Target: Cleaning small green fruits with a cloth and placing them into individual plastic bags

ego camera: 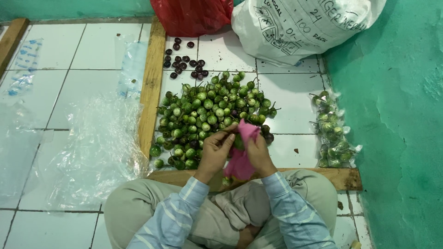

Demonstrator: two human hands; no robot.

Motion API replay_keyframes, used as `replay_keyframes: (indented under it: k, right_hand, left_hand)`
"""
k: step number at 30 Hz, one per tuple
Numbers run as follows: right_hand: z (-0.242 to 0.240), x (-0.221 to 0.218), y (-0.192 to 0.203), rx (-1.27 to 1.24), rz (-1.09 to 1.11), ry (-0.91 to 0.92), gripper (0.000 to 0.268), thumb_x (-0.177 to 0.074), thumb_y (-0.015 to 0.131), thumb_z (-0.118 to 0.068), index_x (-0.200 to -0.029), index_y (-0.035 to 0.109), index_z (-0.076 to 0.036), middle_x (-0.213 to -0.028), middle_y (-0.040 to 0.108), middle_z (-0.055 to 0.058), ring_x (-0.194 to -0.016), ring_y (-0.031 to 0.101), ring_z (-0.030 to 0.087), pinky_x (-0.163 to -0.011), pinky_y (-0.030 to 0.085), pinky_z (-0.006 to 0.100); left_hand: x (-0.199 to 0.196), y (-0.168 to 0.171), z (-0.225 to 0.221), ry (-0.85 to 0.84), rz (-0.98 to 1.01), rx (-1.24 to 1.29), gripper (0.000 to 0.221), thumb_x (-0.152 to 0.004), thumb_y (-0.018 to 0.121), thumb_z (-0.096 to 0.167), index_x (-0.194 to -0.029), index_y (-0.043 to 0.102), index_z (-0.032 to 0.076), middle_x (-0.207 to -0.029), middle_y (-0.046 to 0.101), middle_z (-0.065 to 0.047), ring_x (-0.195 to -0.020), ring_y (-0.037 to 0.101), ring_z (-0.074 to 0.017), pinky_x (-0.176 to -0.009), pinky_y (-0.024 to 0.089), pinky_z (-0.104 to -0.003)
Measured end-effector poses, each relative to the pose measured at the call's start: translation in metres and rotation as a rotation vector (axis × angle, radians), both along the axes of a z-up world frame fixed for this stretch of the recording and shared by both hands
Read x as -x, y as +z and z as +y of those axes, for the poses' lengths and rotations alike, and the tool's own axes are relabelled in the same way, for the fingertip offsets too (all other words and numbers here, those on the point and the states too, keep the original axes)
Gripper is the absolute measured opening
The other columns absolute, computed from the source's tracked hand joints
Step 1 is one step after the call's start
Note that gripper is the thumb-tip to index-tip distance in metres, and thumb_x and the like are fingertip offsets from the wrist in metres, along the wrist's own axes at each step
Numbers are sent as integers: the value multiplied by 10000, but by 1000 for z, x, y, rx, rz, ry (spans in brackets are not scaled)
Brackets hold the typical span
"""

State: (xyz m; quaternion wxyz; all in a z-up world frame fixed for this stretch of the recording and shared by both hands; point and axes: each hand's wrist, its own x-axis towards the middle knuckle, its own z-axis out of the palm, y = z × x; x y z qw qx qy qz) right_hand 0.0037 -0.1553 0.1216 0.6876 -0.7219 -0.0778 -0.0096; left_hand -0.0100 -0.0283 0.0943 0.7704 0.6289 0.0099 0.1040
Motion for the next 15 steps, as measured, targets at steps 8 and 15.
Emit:
replay_keyframes:
  k: [8,15]
  right_hand:
    - [-15,-16,-92,186,48,-97,281,-969,560,-171,-731,643,-48,-609,600,126,-627,532,194,-643,449,417]
    - [-19,-18,-98,338,-75,-155,295,-941,548,-120,-676,635,-25,-567,608,175,-566,576,223,-575,450,399]
  left_hand:
    - [12,-8,-4,56,12,-316,273,-985,690,165,-1186,748,-10,-1095,673,-197,-1055,665,-328,-871,545,-442]
    - [19,8,-1,52,112,-218,288,-976,703,137,-1167,721,-77,-1044,709,-260,-982,689,-287,-764,591,-407]
